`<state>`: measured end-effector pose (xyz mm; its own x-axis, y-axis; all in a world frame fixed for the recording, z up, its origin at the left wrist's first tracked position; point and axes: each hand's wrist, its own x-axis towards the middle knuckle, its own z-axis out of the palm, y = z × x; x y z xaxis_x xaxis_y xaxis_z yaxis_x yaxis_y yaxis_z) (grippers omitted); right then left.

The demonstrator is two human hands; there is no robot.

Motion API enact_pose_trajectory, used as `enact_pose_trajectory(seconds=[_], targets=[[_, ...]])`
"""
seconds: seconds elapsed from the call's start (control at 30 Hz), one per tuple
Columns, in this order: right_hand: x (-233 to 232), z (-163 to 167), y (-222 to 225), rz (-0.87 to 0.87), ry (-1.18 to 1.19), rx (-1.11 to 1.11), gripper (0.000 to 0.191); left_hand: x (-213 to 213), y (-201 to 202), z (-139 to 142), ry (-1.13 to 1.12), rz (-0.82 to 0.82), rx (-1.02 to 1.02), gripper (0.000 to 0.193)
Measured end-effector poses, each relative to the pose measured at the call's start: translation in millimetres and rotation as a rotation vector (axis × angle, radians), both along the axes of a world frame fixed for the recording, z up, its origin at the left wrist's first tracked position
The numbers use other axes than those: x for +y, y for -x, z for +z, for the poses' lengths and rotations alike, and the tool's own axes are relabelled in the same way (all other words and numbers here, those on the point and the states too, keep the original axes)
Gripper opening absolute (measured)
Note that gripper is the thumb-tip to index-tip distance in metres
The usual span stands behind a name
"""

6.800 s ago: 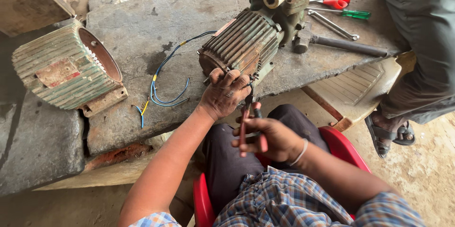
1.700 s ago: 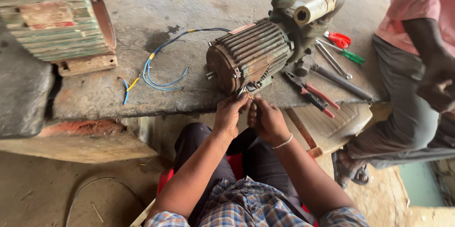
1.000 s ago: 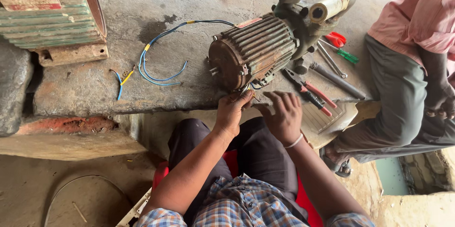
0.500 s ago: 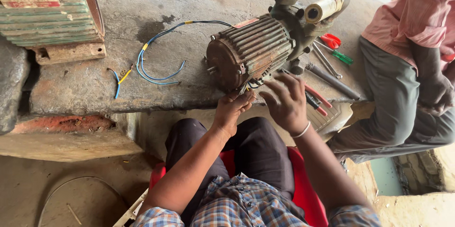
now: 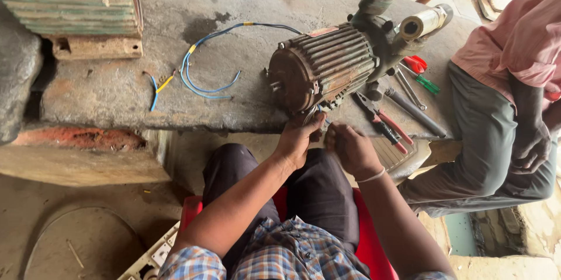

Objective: The person sits on a plastic chair at a stone bench and uses pliers to strip insulation from the ends of electrical wires. They twist the bare wire strands and attach the wires to the terminal area of an electric pump motor mounted on the bench.

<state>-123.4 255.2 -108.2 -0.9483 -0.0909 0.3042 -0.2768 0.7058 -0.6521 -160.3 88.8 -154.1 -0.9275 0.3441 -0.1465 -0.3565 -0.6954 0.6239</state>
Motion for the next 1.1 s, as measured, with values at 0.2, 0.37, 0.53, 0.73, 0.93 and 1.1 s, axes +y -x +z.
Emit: enact_pose_trajectory(seconds=[0.2, 0.37, 0.53, 0.73, 0.93, 1.1], targets=[[3.6, 19.0, -12.5, 0.019, -0.172, 0.233, 0.028, -2.1, 1.2, 2.6, 0.025, 0.023, -0.003, 0.025], [-20.1, 55.0, -11.7, 0.079, -0.607, 0.753, 0.03, 0.1, 2.7, -0.6, -0.022, 0.018, -0.04, 0.022], [-10.6, 34.8, 2.2, 0.07, -0.317, 0.464, 0.019, 2.7, 4.5, -6.5, -0.04, 0.029, -0.043, 0.019], [-1.3, 2.9, 12.1, -0.065, 0.455, -0.246, 0.028, 4.8, 6.4, -8.4, 0.013, 0.055, -0.054, 0.016], [-1.4, 54.8, -10.3, 0.013, -0.593, 0.631, 0.053, 0.7, 6.2, -2.5, -0.02, 0.028, -0.06, 0.013], [-11.0, 54.1, -4.5, 0.101, -0.589, 0.783, 0.033, -1.8, 4.5, 2.4, -0.016, 0.006, -0.065, 0.014]])
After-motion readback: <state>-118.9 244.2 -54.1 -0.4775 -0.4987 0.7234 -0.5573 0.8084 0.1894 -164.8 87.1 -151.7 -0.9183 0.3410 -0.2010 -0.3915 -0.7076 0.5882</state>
